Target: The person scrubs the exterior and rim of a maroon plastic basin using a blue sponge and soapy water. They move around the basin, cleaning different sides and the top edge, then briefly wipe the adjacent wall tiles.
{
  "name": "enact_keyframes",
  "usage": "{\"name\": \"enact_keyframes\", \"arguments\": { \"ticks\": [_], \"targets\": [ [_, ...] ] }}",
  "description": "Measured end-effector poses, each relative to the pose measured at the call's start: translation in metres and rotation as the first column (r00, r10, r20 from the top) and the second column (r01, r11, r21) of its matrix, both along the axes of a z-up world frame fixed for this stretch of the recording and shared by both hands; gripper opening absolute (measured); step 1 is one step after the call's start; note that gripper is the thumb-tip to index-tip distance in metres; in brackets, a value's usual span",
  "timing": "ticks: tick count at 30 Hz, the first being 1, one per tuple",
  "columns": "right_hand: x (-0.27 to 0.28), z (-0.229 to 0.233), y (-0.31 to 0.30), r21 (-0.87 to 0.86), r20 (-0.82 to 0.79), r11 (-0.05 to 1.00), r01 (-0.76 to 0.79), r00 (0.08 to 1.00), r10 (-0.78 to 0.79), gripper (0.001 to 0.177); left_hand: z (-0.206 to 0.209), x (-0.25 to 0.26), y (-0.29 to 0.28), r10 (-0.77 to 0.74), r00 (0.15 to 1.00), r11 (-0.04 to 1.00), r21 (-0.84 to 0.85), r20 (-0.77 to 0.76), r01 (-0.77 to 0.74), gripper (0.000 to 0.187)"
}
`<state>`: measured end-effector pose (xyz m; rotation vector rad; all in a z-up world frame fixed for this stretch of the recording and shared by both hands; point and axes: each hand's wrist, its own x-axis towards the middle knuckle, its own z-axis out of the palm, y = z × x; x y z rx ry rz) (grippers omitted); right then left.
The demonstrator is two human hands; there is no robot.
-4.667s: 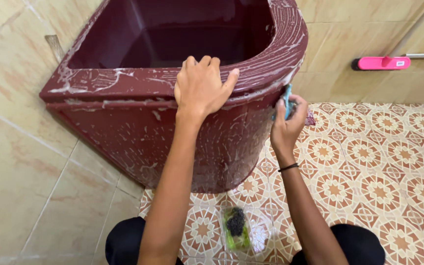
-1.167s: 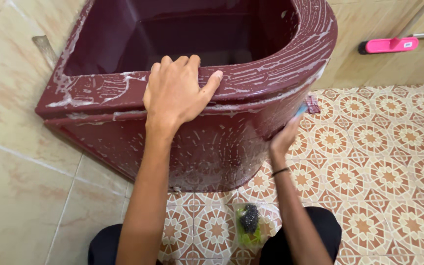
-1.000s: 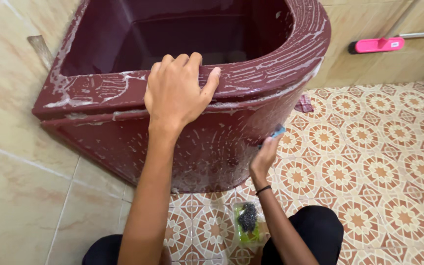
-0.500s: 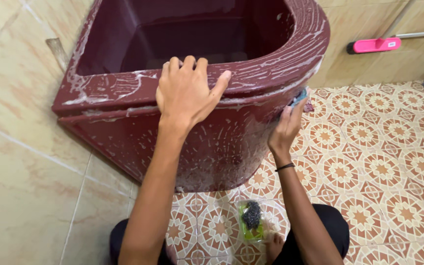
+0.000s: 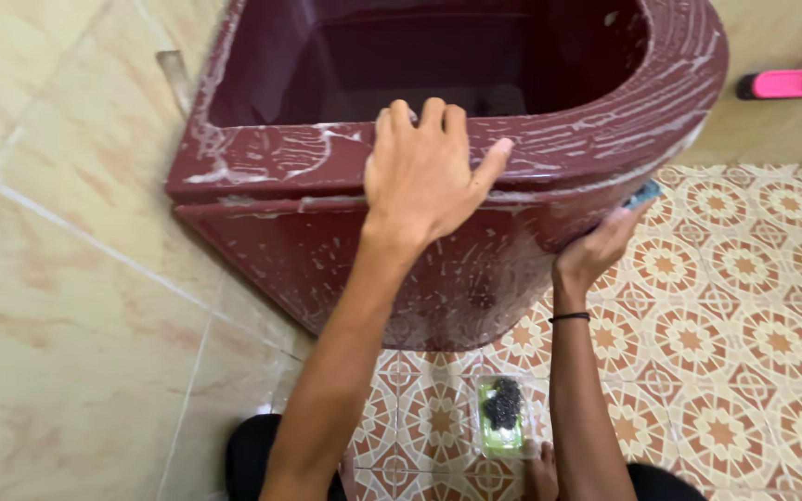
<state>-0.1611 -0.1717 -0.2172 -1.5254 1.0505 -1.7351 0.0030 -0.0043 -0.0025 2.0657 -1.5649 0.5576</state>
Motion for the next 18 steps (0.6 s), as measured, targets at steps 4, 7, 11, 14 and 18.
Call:
{"name": "enact_keyframes", "arguments": {
  "ticks": [4,7,11,14,18],
  "targets": [
    [0.002,-0.002,-0.007,0.039,0.18,0.996,-0.076,0.981,0.068,0.076,0.004,-0.002,-0.002,0.019,0.999,1.0,0.002,0.035,-0.019,0.068],
    [0.01,-0.008,-0.003,0.022,0.146,1.0,-0.016,0.989,0.013,0.075,0.001,0.0,-0.003,0.022,1.0,0.999,0.03,0.005,-0.022,0.068],
    [0.014,-0.006,0.016,0.033,0.035,0.997,0.072,0.997,-0.074,0.075,0.0,0.002,-0.003,0.003,1.0,1.0,0.001,-0.029,-0.003,0.068],
    [0.021,0.002,0.032,-0.021,0.027,0.998,0.057,0.998,-0.056,0.077,-0.004,0.003,-0.002,0.01,1.0,1.0,0.0,-0.024,-0.01,0.069],
    [0.023,0.013,0.052,-0.064,-0.093,0.995,0.074,0.993,-0.079,0.075,-0.015,0.005,-0.002,-0.003,1.0,1.0,-0.028,-0.013,0.002,0.07]
  ]
}}
